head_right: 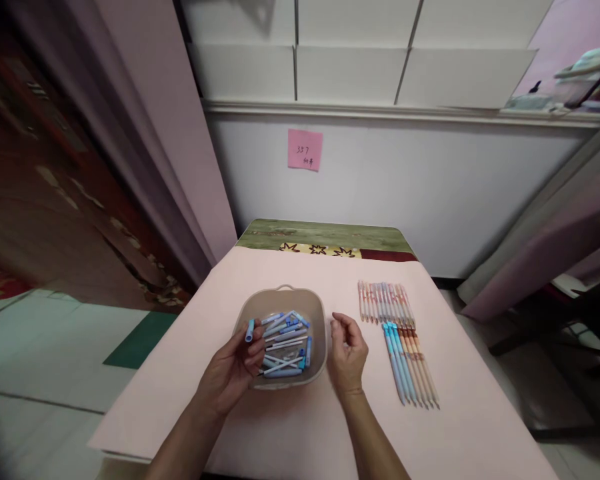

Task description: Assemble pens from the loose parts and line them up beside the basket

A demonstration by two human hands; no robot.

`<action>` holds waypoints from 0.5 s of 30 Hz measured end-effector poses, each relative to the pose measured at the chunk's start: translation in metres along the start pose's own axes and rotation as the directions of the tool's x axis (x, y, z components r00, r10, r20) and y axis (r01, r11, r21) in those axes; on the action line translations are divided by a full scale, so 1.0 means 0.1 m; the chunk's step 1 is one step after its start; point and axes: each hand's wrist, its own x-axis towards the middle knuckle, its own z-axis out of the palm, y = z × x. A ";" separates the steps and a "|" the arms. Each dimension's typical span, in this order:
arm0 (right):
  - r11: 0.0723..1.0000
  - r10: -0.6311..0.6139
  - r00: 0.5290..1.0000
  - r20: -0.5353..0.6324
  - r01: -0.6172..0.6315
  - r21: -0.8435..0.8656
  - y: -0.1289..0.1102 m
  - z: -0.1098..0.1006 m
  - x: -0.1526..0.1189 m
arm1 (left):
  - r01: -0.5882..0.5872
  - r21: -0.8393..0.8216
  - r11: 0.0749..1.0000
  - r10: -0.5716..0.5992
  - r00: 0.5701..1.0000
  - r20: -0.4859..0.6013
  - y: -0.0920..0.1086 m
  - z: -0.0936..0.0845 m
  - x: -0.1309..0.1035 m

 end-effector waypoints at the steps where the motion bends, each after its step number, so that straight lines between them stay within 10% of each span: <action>1: 1.000 0.010 1.000 0.030 -0.011 0.026 0.04 0.01 -0.02 | -0.003 0.007 1.000 0.004 1.000 -0.003 0.00 0.00 0.00; 15: 0.989 -0.091 0.974 0.209 0.064 0.134 0.16 0.03 -0.03 | -0.105 -0.012 0.994 0.105 0.994 -0.011 -0.04 0.09 -0.01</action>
